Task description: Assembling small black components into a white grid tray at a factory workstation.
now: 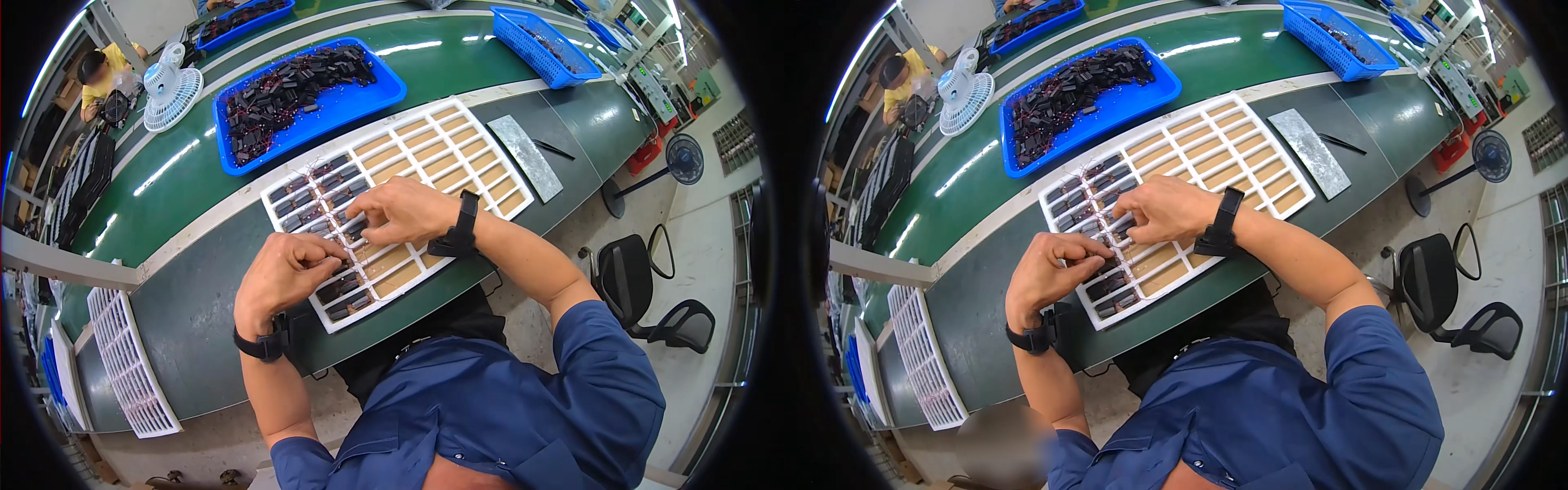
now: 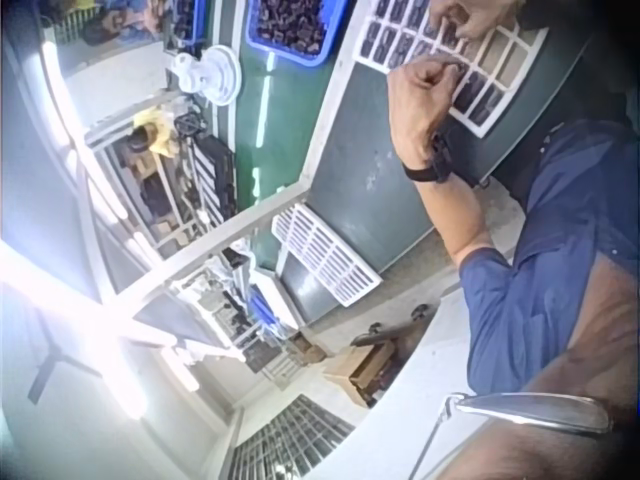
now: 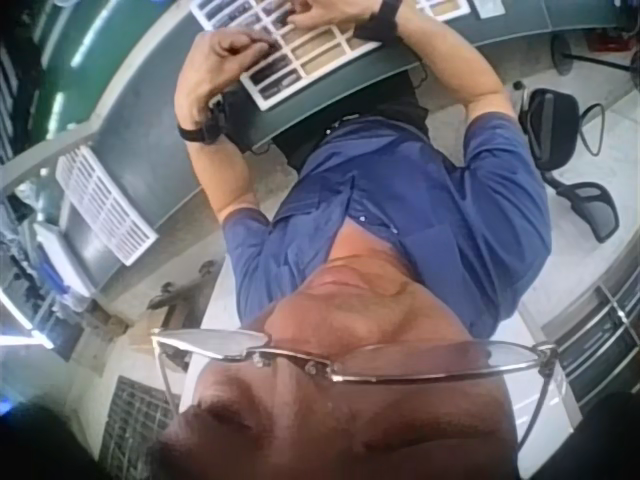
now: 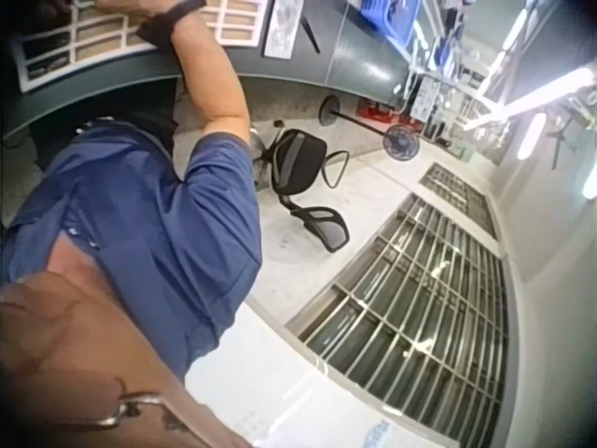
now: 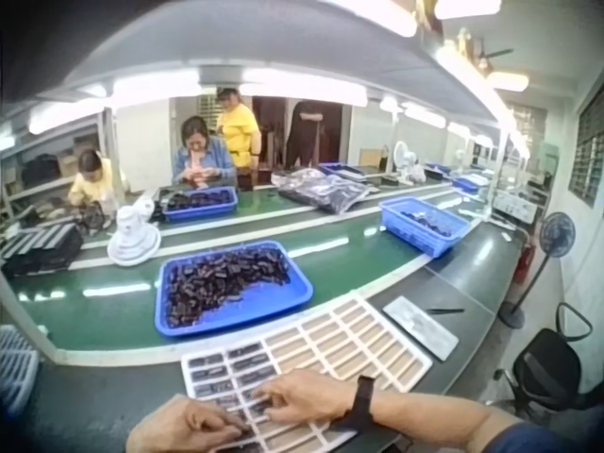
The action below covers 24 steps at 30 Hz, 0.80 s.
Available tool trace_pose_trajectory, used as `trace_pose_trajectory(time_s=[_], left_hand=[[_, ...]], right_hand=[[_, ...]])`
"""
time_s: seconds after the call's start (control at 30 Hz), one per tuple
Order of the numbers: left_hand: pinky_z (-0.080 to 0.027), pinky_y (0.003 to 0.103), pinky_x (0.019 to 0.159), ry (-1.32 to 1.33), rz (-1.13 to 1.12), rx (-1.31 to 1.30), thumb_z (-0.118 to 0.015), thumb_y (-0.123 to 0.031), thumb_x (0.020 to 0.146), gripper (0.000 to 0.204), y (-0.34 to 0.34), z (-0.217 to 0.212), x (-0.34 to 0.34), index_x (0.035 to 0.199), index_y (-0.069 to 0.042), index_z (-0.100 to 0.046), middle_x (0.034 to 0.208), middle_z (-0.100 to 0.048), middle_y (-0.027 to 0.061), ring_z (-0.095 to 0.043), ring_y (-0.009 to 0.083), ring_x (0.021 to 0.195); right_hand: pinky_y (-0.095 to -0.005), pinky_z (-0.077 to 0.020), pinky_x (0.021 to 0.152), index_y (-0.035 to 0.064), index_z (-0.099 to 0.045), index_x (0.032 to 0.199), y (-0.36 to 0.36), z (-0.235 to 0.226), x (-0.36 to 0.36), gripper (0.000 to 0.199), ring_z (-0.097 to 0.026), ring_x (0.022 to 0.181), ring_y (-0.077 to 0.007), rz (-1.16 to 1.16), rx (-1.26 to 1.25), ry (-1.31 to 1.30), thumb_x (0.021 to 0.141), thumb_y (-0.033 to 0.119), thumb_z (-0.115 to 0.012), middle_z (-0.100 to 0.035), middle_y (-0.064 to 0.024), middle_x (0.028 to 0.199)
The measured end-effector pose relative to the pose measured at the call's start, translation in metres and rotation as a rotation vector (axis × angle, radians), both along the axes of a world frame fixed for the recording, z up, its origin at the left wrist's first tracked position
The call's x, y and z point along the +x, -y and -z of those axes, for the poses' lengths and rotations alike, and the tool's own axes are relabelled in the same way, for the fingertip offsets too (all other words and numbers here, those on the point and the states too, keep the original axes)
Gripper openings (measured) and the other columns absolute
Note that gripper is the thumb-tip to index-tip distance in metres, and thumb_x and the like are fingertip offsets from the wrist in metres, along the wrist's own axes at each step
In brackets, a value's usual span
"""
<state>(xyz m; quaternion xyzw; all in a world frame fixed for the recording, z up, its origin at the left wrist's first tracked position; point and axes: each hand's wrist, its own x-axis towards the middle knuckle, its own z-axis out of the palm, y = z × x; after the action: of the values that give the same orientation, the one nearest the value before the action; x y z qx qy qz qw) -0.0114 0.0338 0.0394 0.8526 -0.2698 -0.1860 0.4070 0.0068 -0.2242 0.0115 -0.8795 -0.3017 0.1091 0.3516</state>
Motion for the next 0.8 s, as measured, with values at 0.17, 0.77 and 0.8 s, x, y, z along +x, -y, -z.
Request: trace_pose_trajectory(time_s=[0.17,0.77,0.8], left_hand=[[-0.041,0.028,0.051,0.173,-0.074,-0.143,-0.072,-0.005,0.085,0.009,-0.009,0.004,0.007,0.086,0.004,-0.073,0.081,-0.072,0.0098,-0.050,0.0103,0.053],[-0.039,0.022,0.055,0.285,-0.624,-0.486,-0.068,-0.017,0.098,0.029,-0.010,0.048,0.029,0.076,0.001,-0.069,0.067,-0.063,-0.0019,-0.052,0.0040,0.058],[-0.040,0.022,0.055,0.274,-0.627,-0.497,-0.068,-0.018,0.098,0.029,-0.009,0.048,0.030,0.075,0.000,-0.069,0.067,-0.062,-0.0019,-0.052,0.0040,0.058]], right_hand=[[-0.0413,-0.0531,0.069,0.0060,-0.074,0.099,-0.001,0.000,0.002,0.017,-0.068,0.072,-0.0301,0.009,0.070,0.000,0.088,0.018,-0.071,-0.070,-0.0126,0.079],[-0.0395,-0.0556,0.075,0.0028,-0.076,0.095,-0.012,-0.059,0.140,0.018,-0.071,0.080,-0.0348,-0.032,-0.120,0.334,0.088,0.018,-0.069,-0.073,-0.0182,0.085],[-0.0395,-0.0555,0.075,0.0026,-0.076,0.094,-0.014,-0.049,0.161,0.018,-0.071,0.080,-0.0348,-0.048,-0.134,0.385,0.087,0.017,-0.069,-0.073,-0.0193,0.085]])
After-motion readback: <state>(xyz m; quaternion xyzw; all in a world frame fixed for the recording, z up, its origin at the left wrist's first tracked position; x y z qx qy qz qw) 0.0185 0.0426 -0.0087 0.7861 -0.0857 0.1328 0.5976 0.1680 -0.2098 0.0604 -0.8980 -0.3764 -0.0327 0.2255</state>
